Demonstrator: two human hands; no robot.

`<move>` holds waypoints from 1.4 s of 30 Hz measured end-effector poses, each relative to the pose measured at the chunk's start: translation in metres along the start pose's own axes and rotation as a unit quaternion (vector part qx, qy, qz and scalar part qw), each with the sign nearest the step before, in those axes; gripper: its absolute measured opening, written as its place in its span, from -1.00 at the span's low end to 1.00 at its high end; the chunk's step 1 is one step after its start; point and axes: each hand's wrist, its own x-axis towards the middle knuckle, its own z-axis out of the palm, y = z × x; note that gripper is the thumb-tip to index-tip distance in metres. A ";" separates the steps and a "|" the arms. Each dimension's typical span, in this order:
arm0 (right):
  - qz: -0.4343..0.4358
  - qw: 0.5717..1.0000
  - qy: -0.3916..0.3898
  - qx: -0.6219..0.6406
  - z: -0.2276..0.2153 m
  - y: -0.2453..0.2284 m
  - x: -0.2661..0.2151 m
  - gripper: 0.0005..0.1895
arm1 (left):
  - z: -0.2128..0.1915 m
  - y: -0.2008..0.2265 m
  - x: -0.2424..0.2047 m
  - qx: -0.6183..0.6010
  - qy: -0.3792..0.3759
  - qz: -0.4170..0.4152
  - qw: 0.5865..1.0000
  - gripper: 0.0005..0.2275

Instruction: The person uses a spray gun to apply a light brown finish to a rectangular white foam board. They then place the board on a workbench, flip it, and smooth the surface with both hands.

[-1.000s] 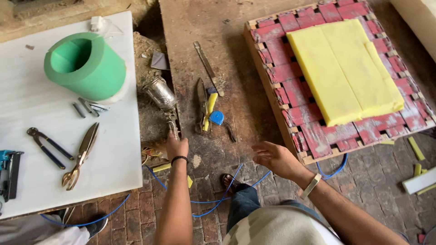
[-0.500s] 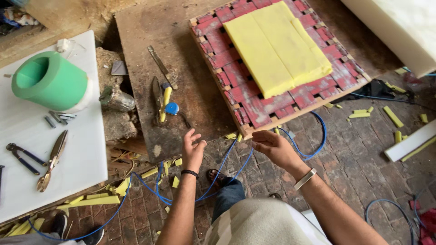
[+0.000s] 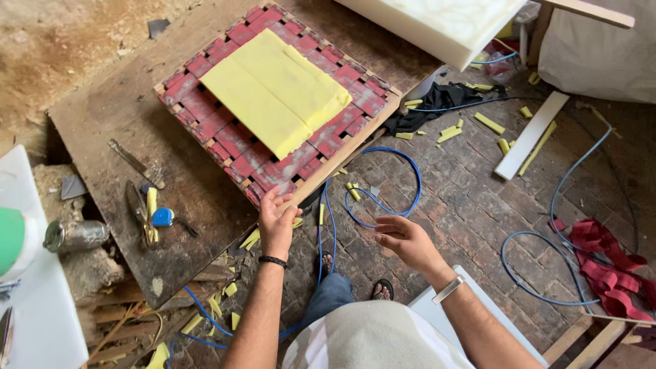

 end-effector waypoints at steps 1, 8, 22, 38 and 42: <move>0.003 1.000 0.007 0.006 -0.004 0.000 -0.001 -0.50 | 0.009 0.005 0.003 -0.007 -0.013 -0.001 1.000 -0.49; 0.017 0.994 0.074 0.084 -0.034 -0.005 0.011 -0.52 | 0.081 0.036 0.046 -0.052 -0.156 -0.043 0.985 -0.69; -0.068 0.926 0.292 0.229 -0.101 -0.057 0.000 -0.61 | 0.260 0.092 0.065 -0.107 -0.561 -0.130 0.811 -0.21; -0.162 0.835 0.282 0.444 -0.252 -0.056 -0.092 -0.44 | 0.467 0.077 -0.072 -0.248 -0.707 -0.363 0.554 -0.29; -0.141 0.789 0.320 0.506 -0.279 -0.045 -0.092 -0.52 | 0.498 0.068 -0.098 -0.065 -0.742 -0.197 0.637 -0.22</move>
